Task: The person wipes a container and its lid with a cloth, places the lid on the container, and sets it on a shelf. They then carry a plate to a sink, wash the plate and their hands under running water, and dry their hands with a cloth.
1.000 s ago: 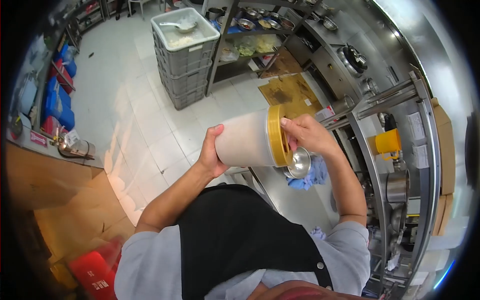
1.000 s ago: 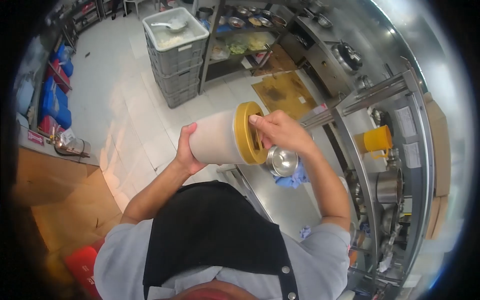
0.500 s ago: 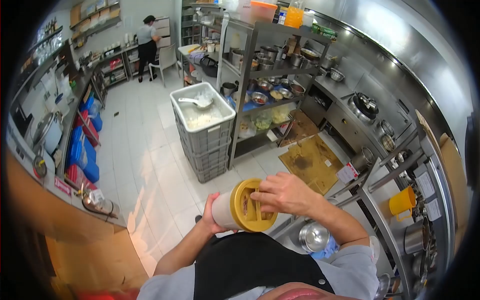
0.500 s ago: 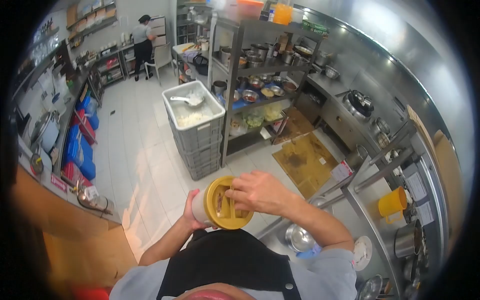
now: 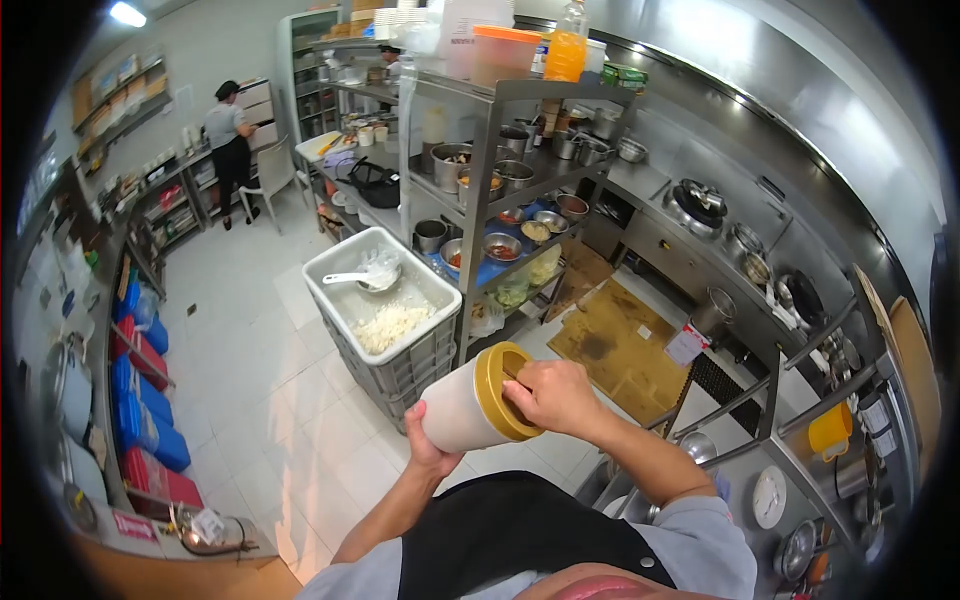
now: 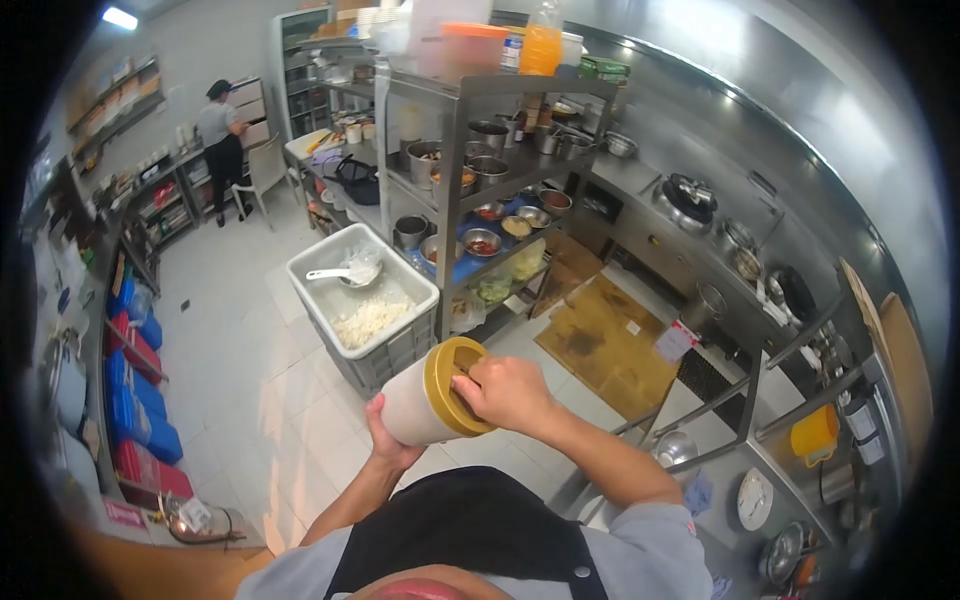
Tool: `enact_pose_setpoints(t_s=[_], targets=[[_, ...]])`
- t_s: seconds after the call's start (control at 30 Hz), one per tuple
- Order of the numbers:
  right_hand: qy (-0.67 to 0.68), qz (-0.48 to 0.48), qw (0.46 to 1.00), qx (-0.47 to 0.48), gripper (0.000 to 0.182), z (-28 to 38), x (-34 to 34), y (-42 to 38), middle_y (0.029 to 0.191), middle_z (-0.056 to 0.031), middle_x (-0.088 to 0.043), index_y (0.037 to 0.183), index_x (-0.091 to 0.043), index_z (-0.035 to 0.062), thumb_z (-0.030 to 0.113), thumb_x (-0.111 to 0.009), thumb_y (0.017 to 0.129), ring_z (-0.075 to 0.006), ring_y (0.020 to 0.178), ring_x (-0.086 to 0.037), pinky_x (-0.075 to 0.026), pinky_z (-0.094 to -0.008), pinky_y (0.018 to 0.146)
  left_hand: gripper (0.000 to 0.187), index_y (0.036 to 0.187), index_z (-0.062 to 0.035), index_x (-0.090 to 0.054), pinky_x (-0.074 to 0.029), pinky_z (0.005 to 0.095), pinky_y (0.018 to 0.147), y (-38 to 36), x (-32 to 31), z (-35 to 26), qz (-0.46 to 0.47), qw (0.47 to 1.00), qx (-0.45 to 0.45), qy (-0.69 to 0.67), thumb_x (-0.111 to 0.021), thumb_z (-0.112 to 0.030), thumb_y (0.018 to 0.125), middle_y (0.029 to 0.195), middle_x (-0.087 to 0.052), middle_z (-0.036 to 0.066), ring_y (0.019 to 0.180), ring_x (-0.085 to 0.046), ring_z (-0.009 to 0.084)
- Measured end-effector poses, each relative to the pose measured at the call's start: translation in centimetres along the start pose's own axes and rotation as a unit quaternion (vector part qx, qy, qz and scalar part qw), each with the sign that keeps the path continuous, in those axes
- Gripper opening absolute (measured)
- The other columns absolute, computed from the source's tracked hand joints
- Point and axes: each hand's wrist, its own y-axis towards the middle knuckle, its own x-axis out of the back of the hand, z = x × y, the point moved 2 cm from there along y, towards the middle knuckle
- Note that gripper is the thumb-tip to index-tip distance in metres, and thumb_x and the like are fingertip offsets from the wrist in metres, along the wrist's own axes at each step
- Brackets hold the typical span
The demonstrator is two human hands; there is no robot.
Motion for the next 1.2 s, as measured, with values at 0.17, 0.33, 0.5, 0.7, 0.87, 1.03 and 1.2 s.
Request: enact_pose_setpoints(t_s=[0.17, 0.33, 0.5, 0.7, 0.87, 1.03, 1.2], targets=[[0.063, -0.053, 0.996, 0.034, 0.044, -1.3, 4.3, 3.6, 0.129, -0.0207, -0.065, 0.111, -0.072, 0.0061, 0.042, -0.079, 0.086, -0.0355, 0.113, -0.067, -0.057, -0.0441, 0.088, 0.087, 0.146, -0.0196, -0.048, -0.053, 0.0504, 0.073, 5.7, -1.4, -1.6, 0.085, 0.991, 0.079, -0.066, -0.039, -0.079, 0.084, 0.134, -0.058, 0.01, 0.116, -0.059, 0.0358], [0.194, -0.076, 0.978, 0.028, 0.101, -6.9, 1.8, 3.3, 0.167, -0.0276, -0.007, 0.146, -0.044, 0.0117, 0.043, -0.096, 0.065, -0.0454, 0.141, -0.043, -0.052, -0.0531, 0.102, 0.085, 0.144, -0.0206, -0.049, -0.05, 0.0513, 0.077, 12.1, -5.1, -3.3, 0.116, 0.982, 0.113, -0.095, -0.032, -0.08, 0.086, 0.141, -0.054, 0.009, 0.119, -0.057, 0.0359], [0.452, -0.148, 0.875, -0.096, 0.1, -14.9, -1.1, 6.4, 0.158, -0.0246, -0.03, 0.145, -0.035, 0.0088, 0.022, -0.097, 0.067, -0.0351, 0.137, -0.048, -0.054, -0.0462, 0.102, 0.086, 0.15, -0.0203, -0.043, -0.049, 0.0547, 0.088, 19.2, -11.6, -3.2, 0.064, 0.995, 0.075, -0.012, -0.026, -0.079, 0.089, 0.144, -0.053, 0.01, 0.123, -0.055, 0.0363], [0.602, -0.221, 0.766, 0.035, 0.064, -29.1, 2.8, 13.6, 0.148, -0.0171, -0.043, 0.115, -0.046, 0.0102, 0.005, -0.092, 0.07, -0.0279, 0.131, -0.051, -0.047, -0.0399, 0.107, 0.091, 0.158, -0.0158, -0.032, -0.039, 0.0557, 0.112, 30.0, -20.2, -1.5, 0.119, 0.988, 0.002, 0.094, -0.019, -0.081, 0.095, 0.157, -0.043, 0.011, 0.142, -0.044, 0.0347], [0.572, -0.323, 0.73, 0.188, 0.052, -35.1, 11.7, 22.7, 0.15, -0.0198, -0.043, 0.109, -0.048, 0.01, 0.003, -0.087, 0.075, -0.0289, 0.129, -0.053, -0.045, -0.0414, 0.108, 0.102, 0.16, -0.0099, -0.025, -0.03, 0.0517, 0.12, 38.7, -30.0, -4.0, 0.25, 0.947, -0.155, 0.13, -0.023, -0.085, 0.092, 0.162, -0.035, 0.013, 0.148, -0.035, 0.0319], [0.502, -0.413, 0.729, 0.216, 0.048, -37.5, 20.3, 32.8, 0.145, -0.02, -0.049, 0.11, -0.051, 0.0052, 0.006, -0.086, 0.078, -0.0274, 0.124, -0.056, -0.052, -0.0408, 0.103, 0.093, 0.165, -0.0162, 0.0, -0.03, 0.0538, 0.119, 42.8, -32.7, -6.8, 0.22, 0.907, -0.259, 0.247, -0.032, -0.074, 0.099, 0.17, -0.014, 0.014, 0.15, -0.03, 0.0355], [0.228, -0.54, 0.775, 0.237, 0.055, -38.7, 24.2, 44.6, 0.133, -0.0196, -0.057, 0.101, -0.058, 0.0014, 0.03, -0.094, 0.071, -0.0305, 0.117, -0.059, -0.052, -0.0412, 0.097, 0.084, 0.165, -0.0152, 0.001, -0.046, 0.0474, 0.107, 42.6, -25.8, -4.5, 0.149, 0.916, -0.229, 0.294, -0.047, -0.051, 0.106, 0.168, -0.018, 0.019, 0.139, -0.048, 0.0348]])
